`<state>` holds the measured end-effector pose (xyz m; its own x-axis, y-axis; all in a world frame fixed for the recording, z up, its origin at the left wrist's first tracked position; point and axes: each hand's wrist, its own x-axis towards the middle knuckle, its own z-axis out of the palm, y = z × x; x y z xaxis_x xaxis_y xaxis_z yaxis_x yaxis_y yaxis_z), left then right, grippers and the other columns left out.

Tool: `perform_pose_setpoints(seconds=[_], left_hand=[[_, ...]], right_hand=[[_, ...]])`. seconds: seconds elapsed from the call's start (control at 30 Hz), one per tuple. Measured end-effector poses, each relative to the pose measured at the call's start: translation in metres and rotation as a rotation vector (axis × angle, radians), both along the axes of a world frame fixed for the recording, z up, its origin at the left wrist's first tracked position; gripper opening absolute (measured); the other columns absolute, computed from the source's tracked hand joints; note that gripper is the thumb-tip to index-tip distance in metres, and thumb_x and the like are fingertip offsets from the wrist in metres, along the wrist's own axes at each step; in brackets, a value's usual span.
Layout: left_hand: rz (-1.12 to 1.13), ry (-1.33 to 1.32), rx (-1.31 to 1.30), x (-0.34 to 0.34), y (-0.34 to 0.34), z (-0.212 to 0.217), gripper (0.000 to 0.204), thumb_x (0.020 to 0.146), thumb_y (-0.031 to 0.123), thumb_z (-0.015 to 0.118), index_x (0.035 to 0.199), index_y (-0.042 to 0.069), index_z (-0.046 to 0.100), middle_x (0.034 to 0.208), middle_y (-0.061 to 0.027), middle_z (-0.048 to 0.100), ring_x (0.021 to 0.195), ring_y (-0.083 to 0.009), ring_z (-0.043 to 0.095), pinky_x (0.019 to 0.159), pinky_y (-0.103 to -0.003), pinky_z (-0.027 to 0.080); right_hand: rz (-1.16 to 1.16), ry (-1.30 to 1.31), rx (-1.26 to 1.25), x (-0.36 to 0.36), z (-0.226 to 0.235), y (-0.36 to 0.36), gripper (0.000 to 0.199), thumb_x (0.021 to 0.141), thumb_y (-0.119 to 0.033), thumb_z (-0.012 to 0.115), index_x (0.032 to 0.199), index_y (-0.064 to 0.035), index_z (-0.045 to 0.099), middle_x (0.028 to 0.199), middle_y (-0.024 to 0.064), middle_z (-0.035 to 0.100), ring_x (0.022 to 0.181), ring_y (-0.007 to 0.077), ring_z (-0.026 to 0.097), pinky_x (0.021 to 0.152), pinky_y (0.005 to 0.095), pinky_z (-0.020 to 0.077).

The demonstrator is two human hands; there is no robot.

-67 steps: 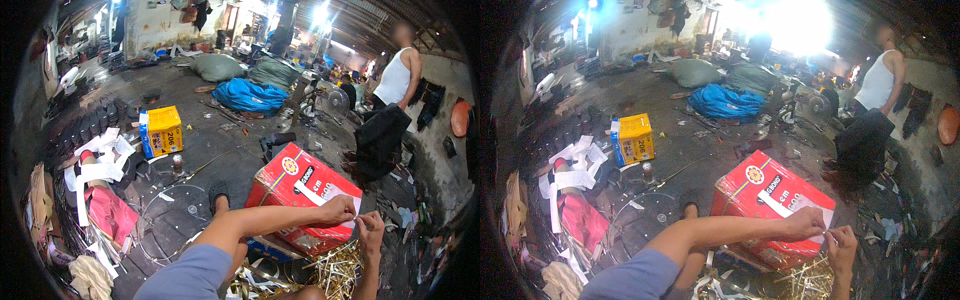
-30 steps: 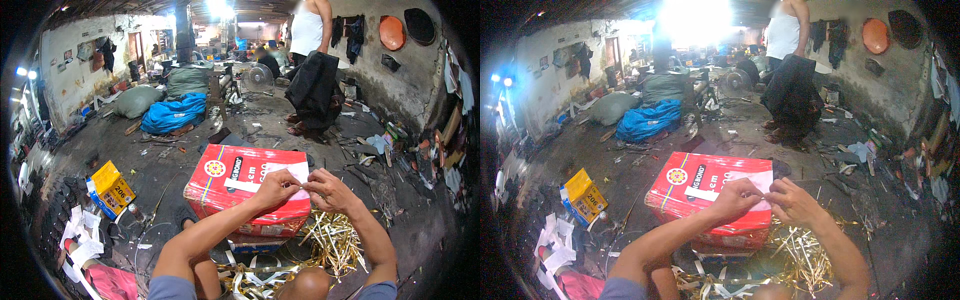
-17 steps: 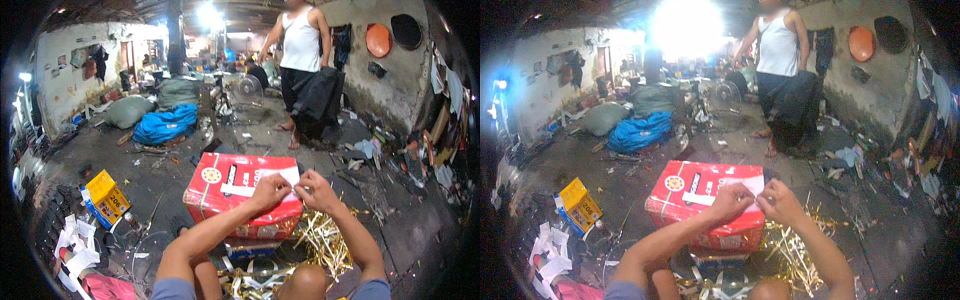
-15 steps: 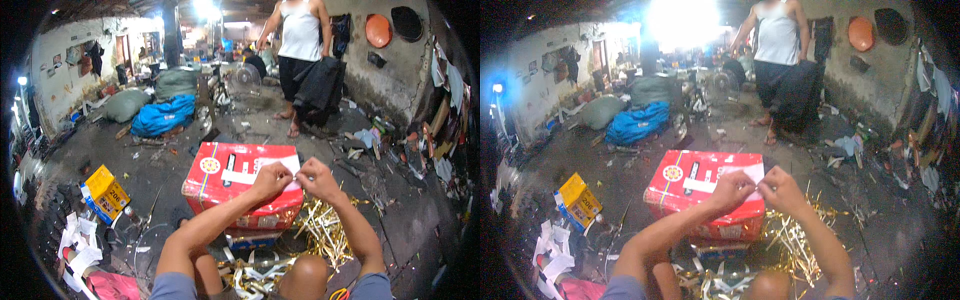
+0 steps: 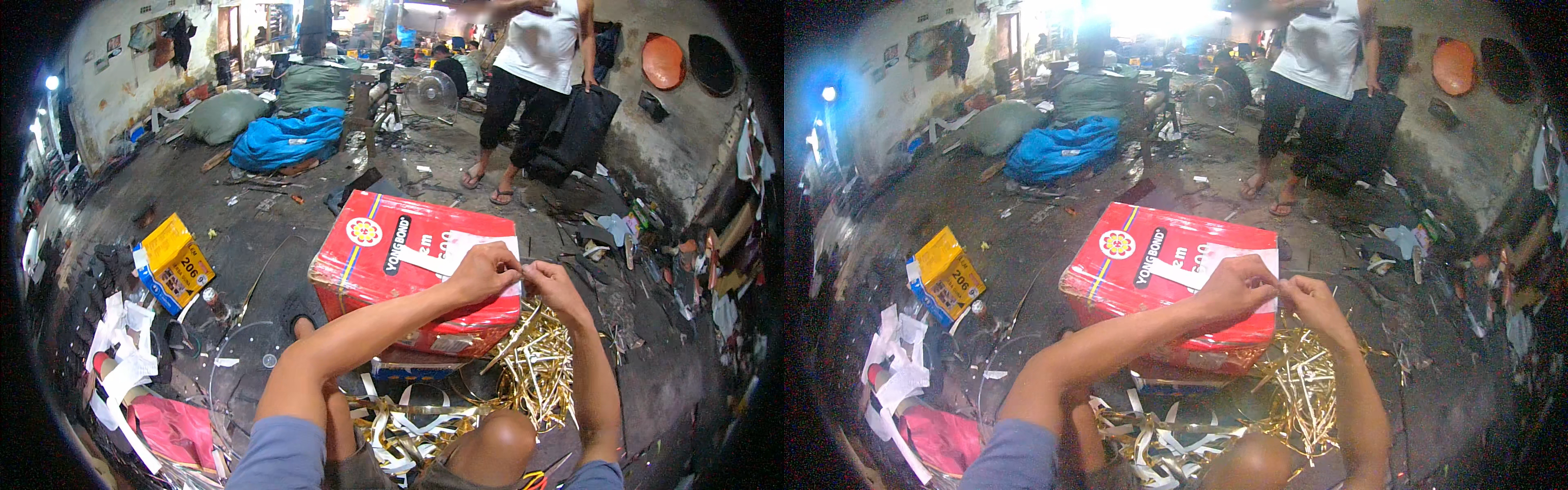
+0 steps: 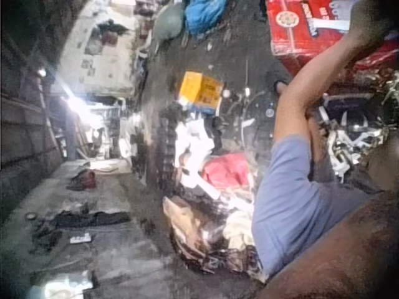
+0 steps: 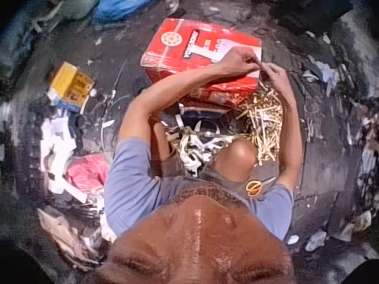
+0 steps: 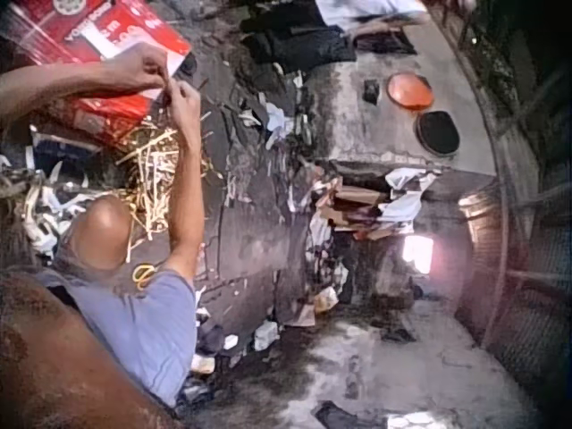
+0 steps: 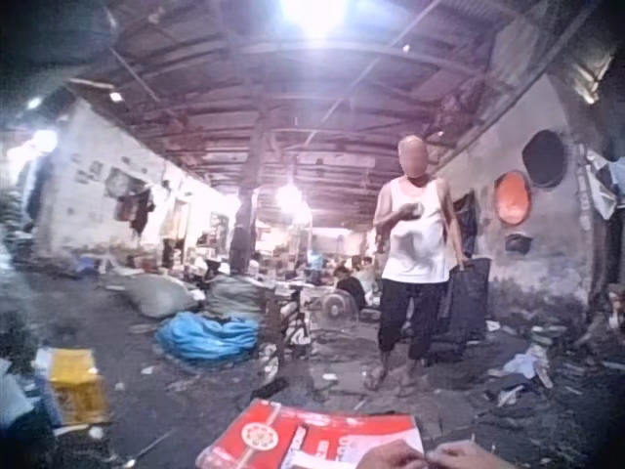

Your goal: The person wraps a red cardboard box with white and gold ribbons. They repeatedly pull ribbon from a pile, place it across the box, and secure it with tape, rotating the box to cover multiple sides.

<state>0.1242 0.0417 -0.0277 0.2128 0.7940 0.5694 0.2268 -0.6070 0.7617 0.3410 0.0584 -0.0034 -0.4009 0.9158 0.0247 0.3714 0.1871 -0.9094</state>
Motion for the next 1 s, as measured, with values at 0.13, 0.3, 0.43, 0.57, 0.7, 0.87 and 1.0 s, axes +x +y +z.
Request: perform_pose_setpoints(seconds=[0.13, 0.3, 0.43, 0.57, 0.7, 0.87, 1.0], left_hand=[[0.034, 0.029, -0.051, -0.004, -0.002, 0.002, 0.017, 0.085, 0.016, 0.076, 0.095, 0.003, 0.080, 0.089, -0.0149, 0.071, 0.081, -0.0250, 0.068, 0.074, -0.038, 0.054], [0.030, 0.075, -0.023, -0.013, 0.000, 0.003, 0.013, 0.085, 0.010, 0.075, 0.093, 0.001, 0.079, 0.087, -0.0129, 0.071, 0.080, -0.0212, 0.067, 0.073, -0.036, 0.052], [-0.003, 0.093, -0.044, -0.016, 0.000, 0.005, 0.011, 0.085, 0.008, 0.075, 0.092, 0.000, 0.079, 0.085, -0.0108, 0.071, 0.079, -0.0181, 0.065, 0.071, -0.033, 0.051], [0.007, 0.124, -0.007, -0.015, -0.003, 0.005, 0.010, 0.086, 0.006, 0.074, 0.093, 0.001, 0.080, 0.087, -0.0105, 0.071, 0.079, -0.0177, 0.066, 0.071, -0.032, 0.051], [0.021, 0.142, -0.034, -0.009, -0.006, 0.009, 0.010, 0.087, 0.006, 0.074, 0.093, 0.000, 0.080, 0.090, -0.0104, 0.072, 0.082, -0.0176, 0.068, 0.073, -0.032, 0.053], [0.017, 0.148, 0.004, -0.008, -0.004, 0.010, 0.010, 0.087, 0.006, 0.074, 0.093, -0.001, 0.079, 0.090, -0.0098, 0.072, 0.083, -0.0174, 0.068, 0.074, -0.031, 0.053], [0.013, 0.122, 0.003, -0.004, -0.002, 0.010, 0.009, 0.087, 0.006, 0.074, 0.091, -0.001, 0.079, 0.089, -0.0096, 0.072, 0.081, -0.0169, 0.067, 0.073, -0.032, 0.053]], right_hand=[[-0.071, 0.052, -0.106, -0.012, 0.000, -0.001, 0.029, 0.104, -0.027, 0.063, 0.083, -0.0079, 0.065, 0.076, -0.0040, 0.057, 0.071, 0.0074, 0.053, 0.066, 0.0255, 0.0424], [-0.046, 0.152, -0.063, -0.010, -0.023, 0.009, 0.025, 0.103, -0.025, 0.065, 0.084, -0.0083, 0.066, 0.077, -0.0032, 0.060, 0.071, 0.0072, 0.055, 0.067, 0.0259, 0.0455], [0.019, 0.472, -0.182, -0.012, -0.041, 0.007, 0.022, 0.103, -0.024, 0.066, 0.086, -0.0098, 0.064, 0.077, -0.0039, 0.059, 0.070, 0.0069, 0.054, 0.066, 0.0243, 0.0445], [0.024, 0.669, -0.230, -0.017, -0.058, 0.000, 0.020, 0.103, -0.023, 0.067, 0.088, -0.0109, 0.063, 0.076, -0.0047, 0.056, 0.069, 0.0065, 0.052, 0.067, 0.0233, 0.0428], [0.024, 0.866, -0.280, -0.023, -0.079, -0.006, 0.017, 0.102, -0.022, 0.068, 0.090, -0.0108, 0.063, 0.078, -0.0049, 0.057, 0.071, 0.0069, 0.051, 0.067, 0.0228, 0.0413], [0.030, 1.035, -0.391, -0.028, -0.094, -0.004, 0.009, 0.101, -0.019, 0.069, 0.099, -0.0098, 0.069, 0.084, -0.0047, 0.063, 0.077, 0.0064, 0.056, 0.072, 0.0228, 0.0466], [0.066, 1.092, -0.446, -0.024, -0.098, -0.005, 0.014, 0.101, -0.017, 0.070, 0.111, -0.0076, 0.069, 0.096, -0.0026, 0.067, 0.082, 0.0078, 0.060, 0.078, 0.0229, 0.0491]])
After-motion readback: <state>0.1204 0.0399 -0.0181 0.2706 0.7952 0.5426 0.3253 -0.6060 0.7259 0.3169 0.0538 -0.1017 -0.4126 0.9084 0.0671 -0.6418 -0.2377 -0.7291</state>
